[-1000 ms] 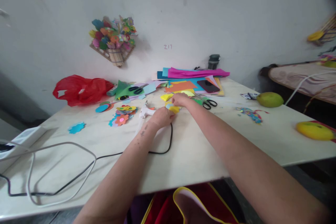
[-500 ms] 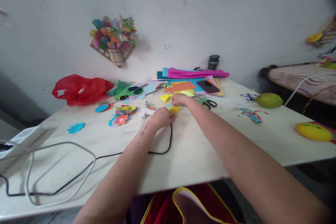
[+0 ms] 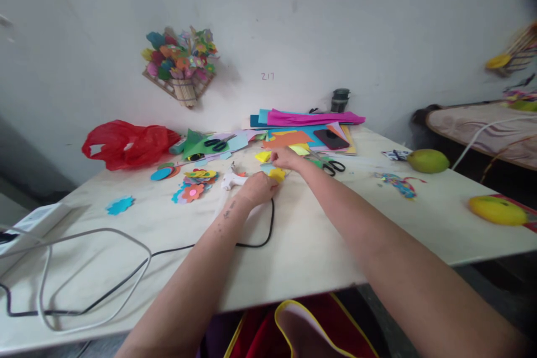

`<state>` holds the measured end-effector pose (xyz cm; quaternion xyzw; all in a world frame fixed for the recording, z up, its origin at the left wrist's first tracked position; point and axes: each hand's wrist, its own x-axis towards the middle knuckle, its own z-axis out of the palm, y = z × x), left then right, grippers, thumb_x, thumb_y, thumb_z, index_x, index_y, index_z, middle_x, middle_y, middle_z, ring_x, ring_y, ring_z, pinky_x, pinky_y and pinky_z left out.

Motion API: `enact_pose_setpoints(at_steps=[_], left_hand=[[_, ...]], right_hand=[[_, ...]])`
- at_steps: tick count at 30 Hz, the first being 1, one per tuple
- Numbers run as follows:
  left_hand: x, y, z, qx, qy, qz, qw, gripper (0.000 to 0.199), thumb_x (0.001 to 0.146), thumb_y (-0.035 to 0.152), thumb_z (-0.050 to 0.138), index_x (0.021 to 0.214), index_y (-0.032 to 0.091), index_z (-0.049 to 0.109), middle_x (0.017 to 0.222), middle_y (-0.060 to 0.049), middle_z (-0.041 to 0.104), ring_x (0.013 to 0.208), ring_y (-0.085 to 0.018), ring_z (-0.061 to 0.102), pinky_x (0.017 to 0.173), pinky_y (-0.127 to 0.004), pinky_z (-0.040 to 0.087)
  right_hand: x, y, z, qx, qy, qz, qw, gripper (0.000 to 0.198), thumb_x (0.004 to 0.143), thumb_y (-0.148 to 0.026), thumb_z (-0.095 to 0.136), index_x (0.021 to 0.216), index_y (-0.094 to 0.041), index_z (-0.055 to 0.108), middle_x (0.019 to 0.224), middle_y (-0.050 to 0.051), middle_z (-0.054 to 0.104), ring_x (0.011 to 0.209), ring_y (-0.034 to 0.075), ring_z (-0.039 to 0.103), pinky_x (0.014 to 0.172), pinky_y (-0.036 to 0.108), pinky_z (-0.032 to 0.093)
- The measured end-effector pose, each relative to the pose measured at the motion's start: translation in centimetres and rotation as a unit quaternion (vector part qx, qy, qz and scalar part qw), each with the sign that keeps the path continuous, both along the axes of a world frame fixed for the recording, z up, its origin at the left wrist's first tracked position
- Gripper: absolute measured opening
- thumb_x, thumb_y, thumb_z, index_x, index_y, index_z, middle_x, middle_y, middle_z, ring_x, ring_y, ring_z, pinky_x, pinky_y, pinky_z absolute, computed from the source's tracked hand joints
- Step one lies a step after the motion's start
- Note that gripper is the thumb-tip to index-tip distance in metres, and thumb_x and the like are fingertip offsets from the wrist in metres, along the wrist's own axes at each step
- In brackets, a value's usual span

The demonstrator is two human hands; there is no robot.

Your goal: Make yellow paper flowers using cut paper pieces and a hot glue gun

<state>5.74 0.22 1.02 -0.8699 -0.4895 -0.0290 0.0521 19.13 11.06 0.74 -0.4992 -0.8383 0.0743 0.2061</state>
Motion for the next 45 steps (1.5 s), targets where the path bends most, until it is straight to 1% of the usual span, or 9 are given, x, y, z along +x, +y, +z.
enact_pose_setpoints(at_steps=[7, 13, 16, 19, 22, 28, 39, 43, 45], left_hand=[[0.1, 0.1, -0.2, 0.033, 0.006, -0.021, 0.999, 0.028, 0.08, 0.026, 0.039, 0.083, 0.018, 0.066, 0.082, -0.009, 0.065, 0.085, -0.023, 0.058, 0.072, -0.031, 0.042], [0.1, 0.0, -0.3, 0.068, -0.024, -0.044, 0.996, 0.027, 0.078, 0.021, 0.04, 0.079, 0.017, 0.066, 0.081, -0.009, 0.065, 0.084, -0.022, 0.057, 0.071, -0.03, 0.041], [0.0, 0.1, -0.1, 0.063, -0.112, -0.004, 0.992, 0.025, 0.077, 0.023, 0.042, 0.076, 0.017, 0.066, 0.079, -0.008, 0.066, 0.078, -0.019, 0.059, 0.068, -0.027, 0.041], [-0.3, 0.8, 0.1, 0.087, -0.284, 0.117, 0.948, 0.03, 0.08, 0.035, 0.041, 0.075, 0.016, 0.065, 0.073, -0.007, 0.067, 0.071, -0.017, 0.06, 0.066, -0.026, 0.042], [-0.7, 1.8, 0.1, 0.079, -0.462, 0.219, 0.856, 0.04, 0.073, 0.052, 0.048, 0.074, 0.015, 0.061, 0.063, -0.007, 0.065, 0.065, -0.018, 0.061, 0.062, -0.027, 0.044], [-0.5, 2.2, -0.6, -0.14, -0.674, 0.105, 0.718, 0.042, 0.059, 0.054, 0.063, 0.07, 0.014, 0.055, 0.056, -0.003, 0.062, 0.053, -0.014, 0.06, 0.058, -0.027, 0.049], [-0.4, 1.7, -0.6, -0.159, -0.688, 0.068, 0.705, 0.036, 0.062, 0.047, 0.065, 0.061, 0.013, 0.054, 0.055, -0.003, 0.062, 0.055, -0.014, 0.062, 0.058, -0.026, 0.049], [-0.5, 1.7, -0.6, -0.153, -0.712, 0.071, 0.682, 0.037, 0.061, 0.046, 0.067, 0.066, 0.012, 0.055, 0.056, -0.003, 0.062, 0.057, -0.016, 0.064, 0.059, -0.026, 0.05], [-0.5, 1.8, -0.7, -0.15, -0.723, 0.077, 0.67, 0.037, 0.061, 0.046, 0.067, 0.066, 0.012, 0.054, 0.057, -0.003, 0.062, 0.057, -0.016, 0.064, 0.06, -0.026, 0.051]], right_hand=[[0.3, 0.0, -0.2, 0.021, 0.079, -0.009, 0.997, 0.027, 0.064, -0.014, 0.059, 0.09, -0.016, 0.065, 0.083, 0.003, 0.067, 0.076, 0.013, 0.059, 0.069, 0.021, 0.042], [0.9, -0.3, 0.6, 0.025, 0.178, -0.091, 0.979, 0.011, 0.064, -0.022, 0.063, 0.073, -0.016, 0.066, 0.077, 0.002, 0.067, 0.074, 0.015, 0.059, 0.067, 0.024, 0.044], [1.1, -1.5, 1.4, -0.033, 0.284, -0.098, 0.953, 0.01, 0.06, -0.024, 0.066, 0.064, -0.015, 0.062, 0.065, 0.0, 0.063, 0.061, 0.013, 0.058, 0.057, 0.023, 0.044], [1.5, -3.0, 1.7, -0.134, 0.4, -0.072, 0.904, 0.015, 0.06, -0.026, 0.068, 0.061, -0.015, 0.057, 0.056, 0.0, 0.06, 0.048, 0.009, 0.052, 0.044, 0.019, 0.038], [1.8, -4.1, 1.3, -0.184, 0.468, -0.02, 0.864, 0.017, 0.06, -0.025, 0.068, 0.06, -0.014, 0.055, 0.056, 0.001, 0.062, 0.044, 0.006, 0.049, 0.041, 0.016, 0.034], [1.9, -5.1, 0.0, -0.228, 0.49, 0.044, 0.84, 0.022, 0.056, -0.027, 0.072, 0.059, -0.014, 0.054, 0.058, 0.001, 0.062, 0.047, 0.005, 0.05, 0.043, 0.016, 0.036], [1.6, -6.0, 0.5, -0.215, 0.488, 0.069, 0.843, 0.019, 0.07, -0.028, 0.06, 0.059, -0.013, 0.057, 0.045, -0.003, 0.053, 0.041, 0.005, 0.046, 0.042, 0.016, 0.033], [2.6, -5.8, 1.4, -0.196, 0.486, 0.073, 0.849, 0.024, 0.074, -0.034, 0.057, 0.064, -0.013, 0.058, 0.057, 0.001, 0.061, 0.047, 0.006, 0.052, 0.043, 0.016, 0.036], [3.9, -5.2, 1.8, -0.16, 0.514, 0.017, 0.843, 0.024, 0.078, -0.036, 0.052, 0.072, -0.013, 0.06, 0.068, 0.004, 0.065, 0.049, 0.007, 0.053, 0.042, 0.016, 0.037]])
